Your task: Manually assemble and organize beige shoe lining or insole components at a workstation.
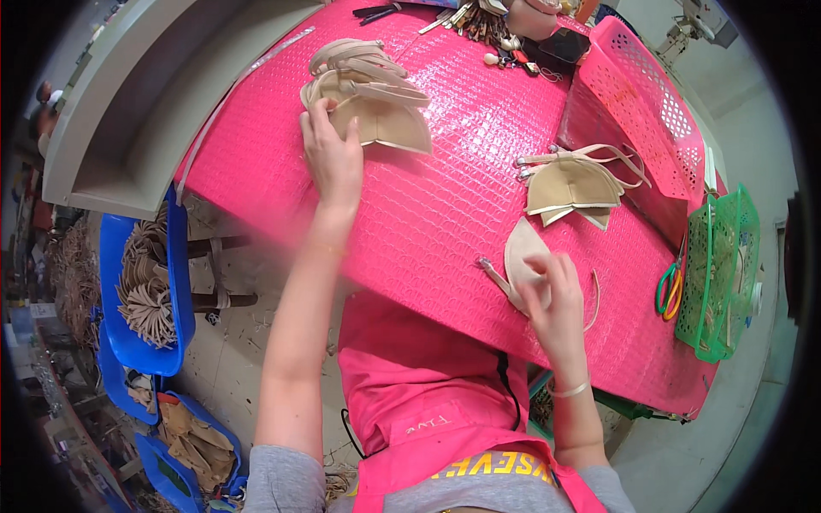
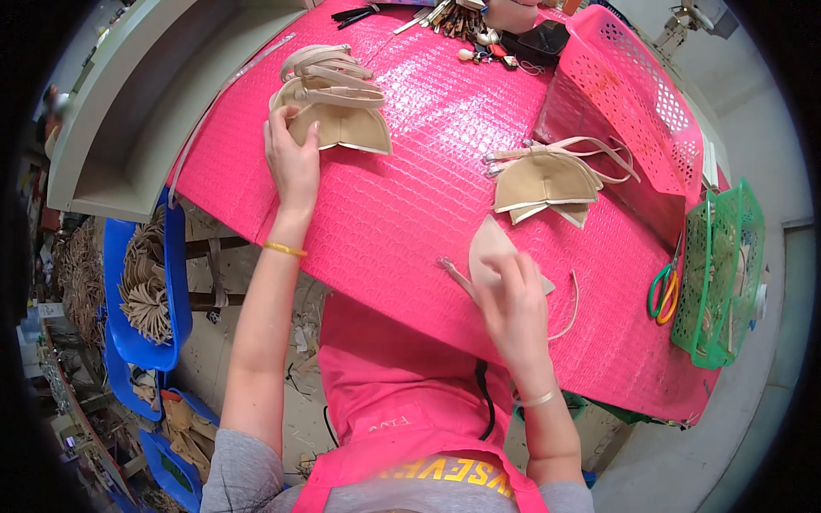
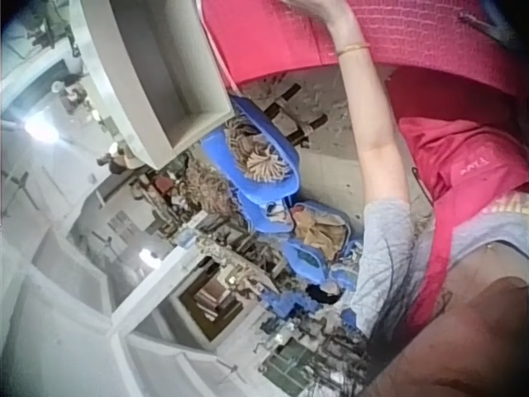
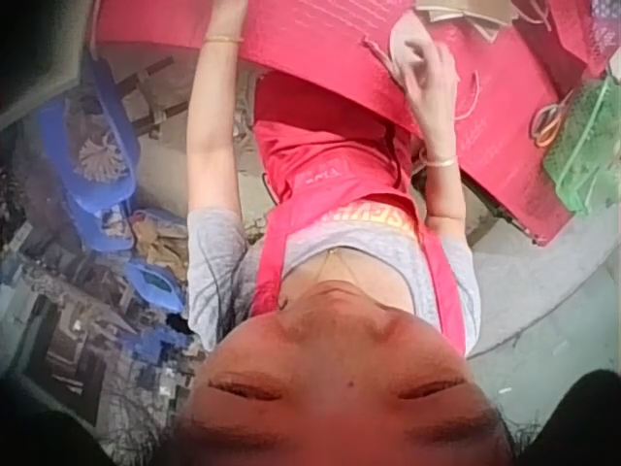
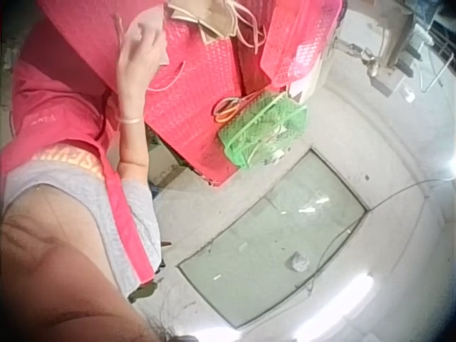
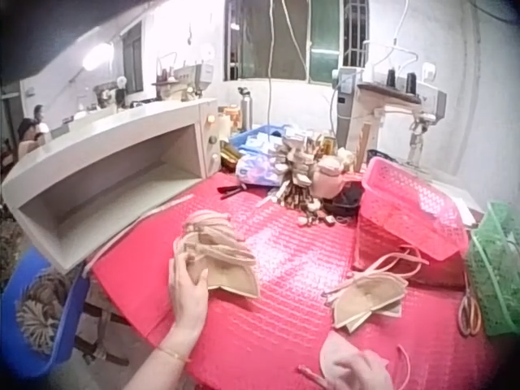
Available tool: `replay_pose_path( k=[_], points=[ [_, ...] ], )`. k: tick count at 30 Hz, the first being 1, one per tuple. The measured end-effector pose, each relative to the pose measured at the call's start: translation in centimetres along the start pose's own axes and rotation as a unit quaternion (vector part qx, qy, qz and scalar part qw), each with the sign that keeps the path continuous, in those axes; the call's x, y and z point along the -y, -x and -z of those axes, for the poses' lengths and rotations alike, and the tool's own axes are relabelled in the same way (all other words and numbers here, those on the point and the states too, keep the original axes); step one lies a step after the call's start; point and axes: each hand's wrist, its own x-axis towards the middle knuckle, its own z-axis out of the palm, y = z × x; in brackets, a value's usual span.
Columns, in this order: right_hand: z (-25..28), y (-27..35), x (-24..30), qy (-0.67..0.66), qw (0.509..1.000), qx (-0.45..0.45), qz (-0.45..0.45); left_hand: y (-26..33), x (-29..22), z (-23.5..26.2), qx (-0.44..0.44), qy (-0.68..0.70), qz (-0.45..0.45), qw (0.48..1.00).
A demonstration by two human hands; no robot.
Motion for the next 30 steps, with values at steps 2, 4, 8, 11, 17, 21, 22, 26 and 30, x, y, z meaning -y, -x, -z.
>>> replay_pose_path(
  k=[2, 4, 8, 11, 17, 21, 22, 26, 30],
  points=[
    [0.2, 1.9, -1.2, 0.075, 0.997, 0.008, -0.02, 1.0, -0.9, -0.8, -0.029, -0.005, -0.043, 0.999],
    [0.5, 2.6, -1.9, 0.149, 0.988, 0.017, -0.048, 2.9, -2.7, -0.2, -0.145, -0.139, -0.089, 0.976],
    [1.6, 2.1, -2.7, 0.092, 0.992, 0.079, 0.043, 8.7, -5.3, 1.6, 0.158, 0.093, -0.221, 0.958],
    [2.2, 2.0, -3.7, 0.118, 0.983, 0.078, 0.115, 11.3, -9.7, 1.3, 0.294, 0.171, -0.219, 0.915],
    [5.2, 2.2, -1.0, -0.269, 0.956, 0.078, -0.084, 10.0, -11.7, 3.5, 0.442, 0.401, 0.067, 0.8],
    [2.7, 1.6, -2.5, -0.292, 0.929, 0.161, -0.159, 7.6, -9.8, 3.0, 0.438, 0.258, 0.153, 0.848],
    [2.7, 2.4, -3.3, -0.295, 0.929, 0.165, -0.153, 7.3, -8.1, 2.6, 0.431, 0.18, 0.093, 0.88],
    [5.5, 6.7, -4.8, -0.359, 0.872, 0.16, -0.291, 5.8, -6.5, 2.7, 0.45, 0.106, 0.077, 0.884],
    [7.4, 10.1, -5.2, -0.488, 0.83, 0.127, -0.237, 5.5, -6.6, 1.8, 0.466, 0.127, 0.173, 0.859]
  ],
)
